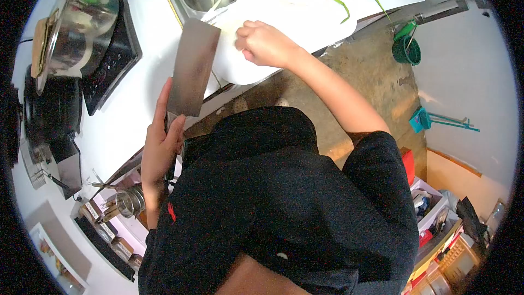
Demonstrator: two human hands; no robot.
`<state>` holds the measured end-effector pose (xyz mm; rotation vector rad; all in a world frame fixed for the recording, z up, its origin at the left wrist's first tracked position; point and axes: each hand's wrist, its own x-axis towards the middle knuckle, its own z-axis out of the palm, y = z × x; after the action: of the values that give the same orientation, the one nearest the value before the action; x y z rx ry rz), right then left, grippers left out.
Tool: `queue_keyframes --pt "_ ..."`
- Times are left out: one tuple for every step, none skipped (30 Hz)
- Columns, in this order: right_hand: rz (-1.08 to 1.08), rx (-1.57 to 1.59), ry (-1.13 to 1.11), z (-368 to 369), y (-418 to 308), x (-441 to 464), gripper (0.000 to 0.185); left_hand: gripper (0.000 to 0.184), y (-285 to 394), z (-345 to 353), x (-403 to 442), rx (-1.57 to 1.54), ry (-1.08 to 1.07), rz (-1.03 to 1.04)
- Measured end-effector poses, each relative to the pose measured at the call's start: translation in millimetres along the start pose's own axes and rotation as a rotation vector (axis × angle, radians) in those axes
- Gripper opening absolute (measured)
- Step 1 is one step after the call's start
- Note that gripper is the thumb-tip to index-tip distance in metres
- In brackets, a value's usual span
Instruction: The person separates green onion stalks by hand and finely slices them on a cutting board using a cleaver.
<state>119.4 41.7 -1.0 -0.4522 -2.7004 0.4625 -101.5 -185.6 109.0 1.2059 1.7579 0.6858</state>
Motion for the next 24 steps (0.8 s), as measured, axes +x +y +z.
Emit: queue_keyframes --pt "0.033 -0.006 -0.004 -1.2 2.6 -0.5 0.007 0.065 1.5 -1.0 -0.2 0.002 -0.032 -0.004" --pt "0.066 -0.013 -0.009 -3.1 5.5 -1.3 0.007 0.065 3.4 -2.6 -1.6 0.013 -0.067 -0.014" --pt "0.087 -0.014 -0.025 -5.4 8.0 -2.5 0.006 0.065 1.6 -3.6 -2.5 0.04 -0.092 -0.003" --pt "0.108 -0.015 -0.04 -8.3 10.2 -4.0 0.006 0.066 -0.3 -4.7 -3.3 0.067 -0.117 0.008" --pt "0.131 -0.015 -0.054 -10.6 12.4 -5.0 0.006 0.066 -2.1 -5.9 -4.2 0.093 -0.142 0.02" --pt "0.152 0.026 -0.074 -12.6 15.3 -4.9 0.006 0.067 -2.5 -7.1 -4.1 0.109 -0.173 0.006" --pt "0.172 0.068 -0.092 -14.3 18.7 -4.5 0.005 0.067 -3.7 -8.4 -3.7 0.126 -0.204 -0.009" --pt "0.193 0.112 -0.111 -14.5 21.9 -3.3 0.005 0.067 -8.5 -7.5 -0.9 0.163 -0.223 0.045" --pt "0.24 0.195 -0.1 -15.9 24.9 -2.4 0.005 0.067 -12.9 -6.6 1.9 0.199 -0.241 0.099" --pt "0.285 0.277 -0.087 -17.8 28.1 -0.8 0.005 0.067 -10.5 -4.4 6.2 0.21 -0.276 0.105" --pt "0.329 0.358 -0.076 -20.0 32.4 0.5 0.006 0.068 -10.8 0.3 11.6 0.2 -0.288 0.143" --pt "0.369 0.386 -0.04 -19.8 38.5 0.0 0.011 0.068 -11.1 4.9 17.0 0.19 -0.3 0.18" --pt "0.413 0.418 -0.007 -22.1 41.1 0.7 0.013 0.068 -16.4 9.4 25.6 0.189 -0.302 0.222" --pt "0.456 0.45 0.025 -23.8 43.2 1.0 0.015 0.068 -21.6 13.7 35.5 0.188 -0.303 0.262" --pt "0.5 0.483 0.056 -25.7 45.8 1.2 0.017 0.068 -22.9 16.0 44.8 0.185 -0.304 0.302" --pt "0.499 0.468 0.085 -29.4 48.9 2.0 0.017 0.068 -18.9 16.0 53.4 0.199 -0.321 0.244" --pt "0.536 0.447 0.14 -30.9 49.3 0.7 0.016 0.068 -12.9 15.3 62.6 0.213 -0.34 0.189" --pt "0.574 0.424 0.196 -35.8 46.5 1.3 0.016 0.068 -8.5 15.5 71.4 0.227 -0.359 0.135" --pt "0.611 0.401 0.253 -39.2 45.3 1.0 0.015 0.068 -6.6 15.6 79.7 0.232 -0.332 0.116" --pt "0.585 0.39 0.35 -37.4 48.9 -2.6 0.016 0.068 -5.5 14.5 87.2 0.238 -0.305 0.096" --pt "0.614 0.357 0.348 -43.3 46.7 -5.8 0.016 0.069 -4.3 13.7 93.7 0.245 -0.28 0.075" --pt "0.644 0.325 0.347 -53.5 40.6 -9.0 0.016 0.069 -2.2 12.8 98.8 0.203 -0.244 0.06" --pt "0.674 0.293 0.346 -61.8 34.5 -12.9 0.016 0.068 -1.9 14.0 100.9 0.184 -0.215 0.086" --pt "0.691 0.208 0.341 -66.5 28.8 -18.4 0.016 0.068 -2.2 15.6 102.8 0.165 -0.186 0.111"
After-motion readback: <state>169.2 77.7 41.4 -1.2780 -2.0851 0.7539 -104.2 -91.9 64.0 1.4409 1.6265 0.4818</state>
